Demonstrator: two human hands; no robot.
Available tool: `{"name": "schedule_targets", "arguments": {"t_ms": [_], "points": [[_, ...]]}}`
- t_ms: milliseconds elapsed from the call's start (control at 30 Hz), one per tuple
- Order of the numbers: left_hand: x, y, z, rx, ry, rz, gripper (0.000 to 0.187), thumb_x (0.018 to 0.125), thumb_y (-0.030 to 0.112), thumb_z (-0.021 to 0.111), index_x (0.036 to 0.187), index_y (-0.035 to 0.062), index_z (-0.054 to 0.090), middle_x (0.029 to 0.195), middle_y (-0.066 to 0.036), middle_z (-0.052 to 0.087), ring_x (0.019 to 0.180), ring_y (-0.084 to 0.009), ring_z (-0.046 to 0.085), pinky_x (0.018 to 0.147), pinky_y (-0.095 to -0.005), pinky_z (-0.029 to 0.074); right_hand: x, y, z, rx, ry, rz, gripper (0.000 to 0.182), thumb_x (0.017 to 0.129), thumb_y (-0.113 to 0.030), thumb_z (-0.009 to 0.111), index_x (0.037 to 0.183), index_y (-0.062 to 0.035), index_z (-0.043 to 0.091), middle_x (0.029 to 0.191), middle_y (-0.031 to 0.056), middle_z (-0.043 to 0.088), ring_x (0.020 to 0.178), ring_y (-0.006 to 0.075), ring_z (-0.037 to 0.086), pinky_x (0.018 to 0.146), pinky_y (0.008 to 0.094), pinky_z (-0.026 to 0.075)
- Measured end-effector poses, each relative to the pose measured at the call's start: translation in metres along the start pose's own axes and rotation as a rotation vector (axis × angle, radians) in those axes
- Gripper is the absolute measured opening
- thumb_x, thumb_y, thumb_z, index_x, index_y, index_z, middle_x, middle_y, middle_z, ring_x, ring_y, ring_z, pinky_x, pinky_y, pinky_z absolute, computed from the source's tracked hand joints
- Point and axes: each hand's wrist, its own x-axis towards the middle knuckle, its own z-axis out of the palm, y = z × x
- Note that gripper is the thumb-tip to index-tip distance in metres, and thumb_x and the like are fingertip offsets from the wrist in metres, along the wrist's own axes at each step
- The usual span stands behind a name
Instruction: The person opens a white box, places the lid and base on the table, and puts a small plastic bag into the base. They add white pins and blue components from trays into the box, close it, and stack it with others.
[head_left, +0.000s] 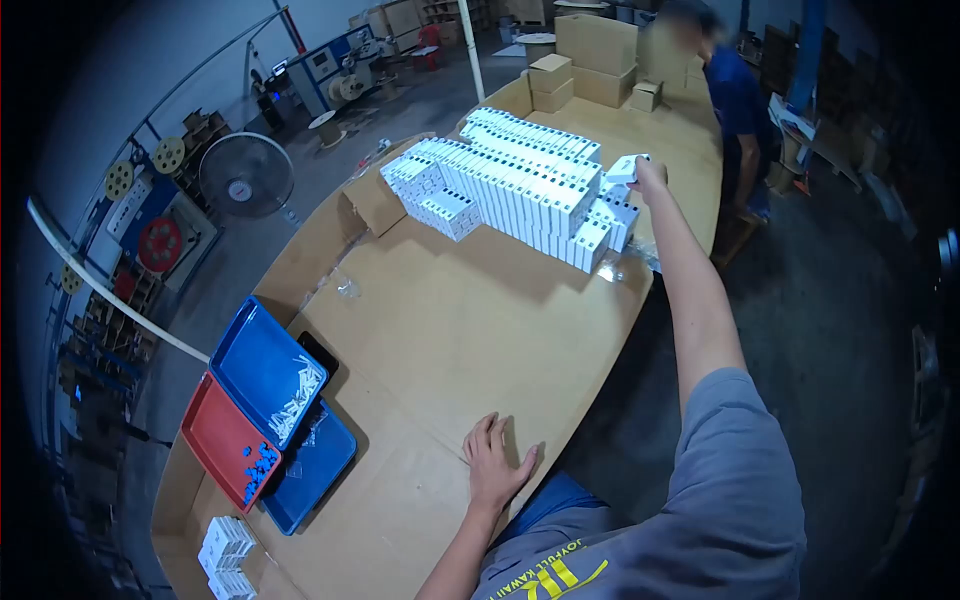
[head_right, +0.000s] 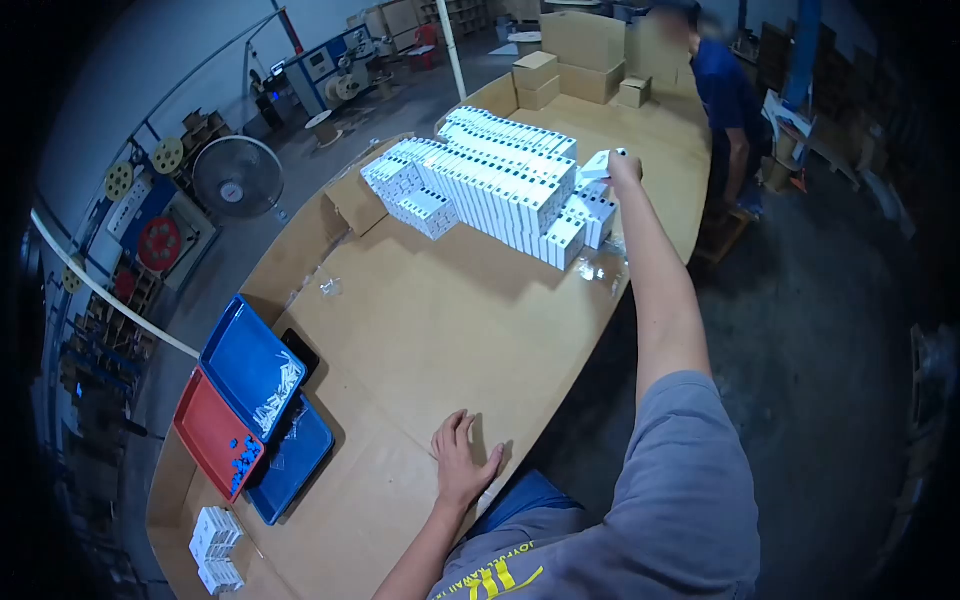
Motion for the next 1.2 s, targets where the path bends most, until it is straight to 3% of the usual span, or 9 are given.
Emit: {"name": "schedule_targets", "arguments": {"t_ms": [200, 300, 333, 467, 567, 733, 967, 1133, 1200], "points": [[0.005, 0.002, -0.002, 0.026, -0.027, -0.034, 0.074, 0.080, 0.046, 0.081, 0.134, 0.0022, 0.057, 0.143, -0.021, 0.050, 0.136, -0.0389, 0.045, 0.116, -0.0516, 0.033, 0.037, -0.006, 0.033, -0.419, -0.113, -0.009, 0.030, 0.088, -0.017, 0.063, 0.108, 0.0049, 0.071, 0.096, 0.0210, 0.074, 0.073, 0.0352, 0.076, 0.062, 0.0452, 0.065], [0.009, 0.000, 0.001, 0.030, -0.038, -0.036, 0.073, 0.079, 0.046, 0.081, 0.133, 0.0028, 0.058, 0.143, -0.021, 0.050, 0.136, -0.0388, 0.045, 0.116, -0.0515, 0.033, 0.050, -0.008, 0.054, -0.616, -0.168, -0.027, 0.030, 0.088, -0.017, 0.062, 0.108, 0.0038, 0.071, 0.093, 0.0221, 0.073, 0.071, 0.0351, 0.075, 0.059, 0.0468, 0.064], [0.010, -0.001, 0.002, 0.030, -0.039, -0.037, 0.073, 0.079, 0.046, 0.081, 0.133, 0.0030, 0.058, 0.143, -0.021, 0.050, 0.136, -0.0387, 0.045, 0.116, -0.0515, 0.033, 0.020, -0.022, 0.049, -0.652, -0.273, -0.172, 0.039, 0.089, -0.019, 0.061, 0.114, 0.0102, 0.069, 0.105, 0.0263, 0.075, 0.072, 0.0369, 0.077, 0.062, 0.0449, 0.065], [0.008, -0.002, 0.003, 0.033, -0.035, -0.036, 0.072, 0.080, 0.046, 0.081, 0.134, 0.0035, 0.058, 0.143, -0.021, 0.050, 0.137, -0.0383, 0.044, 0.116, -0.0514, 0.032, 0.042, -0.012, 0.068, -0.521, -0.296, 0.012, 0.038, 0.090, -0.019, 0.057, 0.118, 0.0043, 0.069, 0.102, 0.0254, 0.074, 0.079, 0.0356, 0.077, 0.061, 0.0467, 0.064], [0.008, -0.004, 0.004, 0.034, -0.030, -0.047, 0.071, 0.080, 0.045, 0.080, 0.134, 0.0034, 0.058, 0.143, -0.020, 0.050, 0.137, -0.0381, 0.044, 0.116, -0.0513, 0.032, 0.045, -0.006, 0.068, -0.536, -0.346, -0.023, 0.036, 0.091, -0.020, 0.056, 0.117, 0.0017, 0.069, 0.102, 0.0230, 0.075, 0.082, 0.0338, 0.076, 0.064, 0.0489, 0.064], [0.008, -0.003, 0.002, 0.024, -0.036, -0.050, 0.070, 0.081, 0.046, 0.080, 0.133, 0.0035, 0.059, 0.144, -0.021, 0.050, 0.137, -0.0381, 0.044, 0.116, -0.0511, 0.032, 0.026, -0.008, 0.052, -0.534, -0.397, 0.031, 0.036, 0.092, -0.034, 0.061, 0.112, -0.0047, 0.070, 0.103, 0.0111, 0.073, 0.093, 0.0269, 0.072, 0.083, 0.0505, 0.057], [0.006, -0.005, 0.002, 0.031, -0.022, -0.031, 0.071, 0.082, 0.047, 0.080, 0.133, 0.0029, 0.059, 0.142, -0.021, 0.051, 0.137, -0.0376, 0.045, 0.116, -0.0510, 0.032, 0.051, 0.017, 0.046, -0.533, -0.350, 0.004, 0.041, 0.094, -0.039, 0.062, 0.119, -0.0073, 0.069, 0.111, 0.0102, 0.072, 0.095, 0.0254, 0.072, 0.080, 0.0487, 0.056], [0.004, -0.008, 0.003, 0.019, 0.002, -0.015, 0.069, 0.082, 0.046, 0.079, 0.132, 0.0024, 0.060, 0.141, -0.021, 0.052, 0.137, -0.0370, 0.046, 0.115, -0.0510, 0.033, 0.018, 0.034, 0.023, -0.575, 0.027, -0.569, 0.039, 0.091, -0.033, 0.063, 0.107, 0.0000, 0.075, 0.106, 0.0252, 0.074, 0.104, 0.0412, 0.072, 0.090, 0.0454, 0.055], [0.003, -0.009, 0.003, 0.014, 0.010, -0.007, 0.069, 0.083, 0.046, 0.079, 0.132, 0.0021, 0.060, 0.141, -0.021, 0.052, 0.137, -0.0369, 0.046, 0.115, -0.0511, 0.033, -0.044, 0.034, 0.007, -0.475, 0.022, -0.649, 0.032, 0.095, -0.029, 0.062, 0.108, -0.0026, 0.076, 0.105, 0.0226, 0.075, 0.101, 0.0409, 0.072, 0.089, 0.0473, 0.055]]}}
